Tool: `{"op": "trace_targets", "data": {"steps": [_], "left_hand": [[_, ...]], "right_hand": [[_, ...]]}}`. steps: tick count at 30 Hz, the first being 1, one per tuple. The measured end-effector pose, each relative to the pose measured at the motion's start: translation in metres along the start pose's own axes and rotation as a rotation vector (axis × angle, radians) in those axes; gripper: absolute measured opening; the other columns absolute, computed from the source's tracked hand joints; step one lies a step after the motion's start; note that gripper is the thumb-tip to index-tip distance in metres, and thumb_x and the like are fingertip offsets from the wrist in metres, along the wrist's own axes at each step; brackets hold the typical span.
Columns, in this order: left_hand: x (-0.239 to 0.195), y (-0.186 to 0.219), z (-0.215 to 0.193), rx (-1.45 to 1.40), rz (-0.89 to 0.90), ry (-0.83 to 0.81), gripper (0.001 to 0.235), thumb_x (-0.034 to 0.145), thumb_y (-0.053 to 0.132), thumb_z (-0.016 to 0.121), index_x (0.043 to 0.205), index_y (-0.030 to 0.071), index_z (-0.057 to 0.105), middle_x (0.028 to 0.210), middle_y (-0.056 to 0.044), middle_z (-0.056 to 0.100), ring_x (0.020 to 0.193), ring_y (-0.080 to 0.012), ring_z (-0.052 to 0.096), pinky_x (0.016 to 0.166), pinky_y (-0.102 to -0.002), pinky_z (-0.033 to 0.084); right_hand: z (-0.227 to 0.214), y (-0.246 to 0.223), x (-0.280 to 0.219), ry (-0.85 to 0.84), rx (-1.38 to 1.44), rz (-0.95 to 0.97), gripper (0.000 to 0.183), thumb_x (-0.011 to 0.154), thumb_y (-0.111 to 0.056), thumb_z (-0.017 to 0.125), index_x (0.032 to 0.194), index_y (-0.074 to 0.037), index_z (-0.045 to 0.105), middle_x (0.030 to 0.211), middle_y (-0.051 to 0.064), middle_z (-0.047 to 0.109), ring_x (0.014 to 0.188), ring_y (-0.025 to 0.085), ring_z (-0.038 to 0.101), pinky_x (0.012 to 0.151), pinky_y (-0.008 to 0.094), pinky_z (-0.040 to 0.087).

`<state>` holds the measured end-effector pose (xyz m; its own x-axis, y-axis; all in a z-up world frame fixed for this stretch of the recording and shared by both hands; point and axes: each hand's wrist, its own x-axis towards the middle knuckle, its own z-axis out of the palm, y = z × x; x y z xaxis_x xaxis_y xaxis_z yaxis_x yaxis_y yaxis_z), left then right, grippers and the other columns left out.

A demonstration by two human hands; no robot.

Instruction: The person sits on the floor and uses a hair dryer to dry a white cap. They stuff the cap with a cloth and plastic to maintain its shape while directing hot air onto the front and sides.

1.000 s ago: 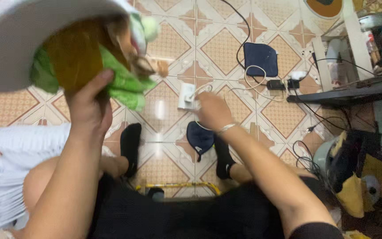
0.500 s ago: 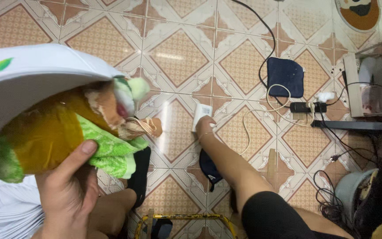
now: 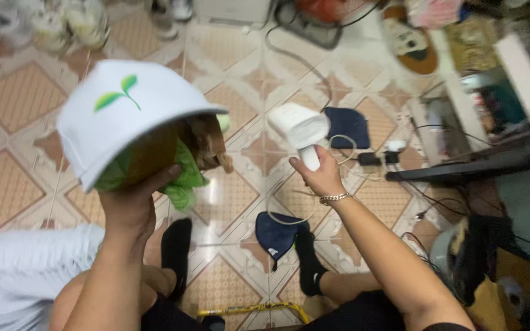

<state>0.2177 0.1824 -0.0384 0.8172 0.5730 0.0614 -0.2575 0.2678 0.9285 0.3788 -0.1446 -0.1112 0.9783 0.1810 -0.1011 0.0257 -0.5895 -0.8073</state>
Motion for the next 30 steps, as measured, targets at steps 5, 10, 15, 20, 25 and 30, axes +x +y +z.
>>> {"op": "trace_targets", "data": {"steps": [5,10,15,20,25,30], "left_hand": [[-0.012,-0.012,0.025,0.002,-0.101,-0.03,0.053,0.082,0.001,0.075,0.132,0.002,0.058,0.115,-0.013,0.066,0.095,-0.0304,0.065,0.07,-0.043,0.056],[-0.008,-0.015,0.04,0.075,0.233,-0.232,0.076,0.087,0.014,0.076,0.152,0.01,0.036,0.142,-0.009,0.053,0.128,-0.0197,0.057,0.102,-0.036,0.054],[0.015,0.003,0.054,0.209,0.553,-0.327,0.099,0.079,0.012,0.082,0.159,0.013,0.024,0.154,-0.006,0.041,0.144,-0.0187,0.044,0.121,-0.037,0.042],[0.036,0.003,0.055,0.336,0.699,-0.348,0.118,0.059,0.014,0.085,0.158,0.013,0.022,0.153,-0.005,0.035,0.144,-0.0194,0.038,0.12,-0.037,0.036],[0.04,-0.026,0.047,0.361,0.464,-0.313,0.109,0.068,0.012,0.085,0.16,0.012,0.025,0.153,-0.007,0.041,0.144,-0.0204,0.043,0.12,-0.037,0.04],[0.036,-0.033,0.045,0.435,0.418,-0.338,0.112,0.062,0.013,0.087,0.156,0.011,0.026,0.146,-0.008,0.046,0.135,-0.0195,0.049,0.114,-0.037,0.042]], "right_hand": [[-0.058,-0.06,-0.046,0.163,0.567,-0.122,0.037,0.084,-0.017,0.078,0.109,0.001,0.058,0.073,0.007,0.064,0.05,0.014,0.058,0.042,0.029,0.048],[-0.096,-0.078,-0.087,0.094,0.817,-0.295,0.032,0.093,-0.015,0.071,0.114,0.002,0.055,0.076,0.008,0.06,0.055,0.015,0.058,0.047,0.03,0.05],[-0.101,-0.076,-0.102,-0.003,0.975,-0.285,0.031,0.092,-0.013,0.07,0.113,0.002,0.053,0.072,0.008,0.057,0.053,0.016,0.056,0.044,0.03,0.048],[-0.097,-0.068,-0.11,-0.048,0.853,-0.272,0.032,0.089,-0.012,0.073,0.109,0.001,0.053,0.069,0.009,0.057,0.049,0.015,0.056,0.041,0.029,0.048],[-0.08,-0.06,-0.109,0.031,0.759,-0.146,0.028,0.084,-0.008,0.077,0.103,0.004,0.06,0.072,0.01,0.065,0.047,0.014,0.058,0.039,0.028,0.045],[-0.069,-0.061,-0.105,0.054,0.79,-0.096,0.029,0.085,-0.01,0.077,0.102,0.006,0.06,0.073,0.008,0.065,0.047,0.013,0.058,0.041,0.027,0.046]]}}
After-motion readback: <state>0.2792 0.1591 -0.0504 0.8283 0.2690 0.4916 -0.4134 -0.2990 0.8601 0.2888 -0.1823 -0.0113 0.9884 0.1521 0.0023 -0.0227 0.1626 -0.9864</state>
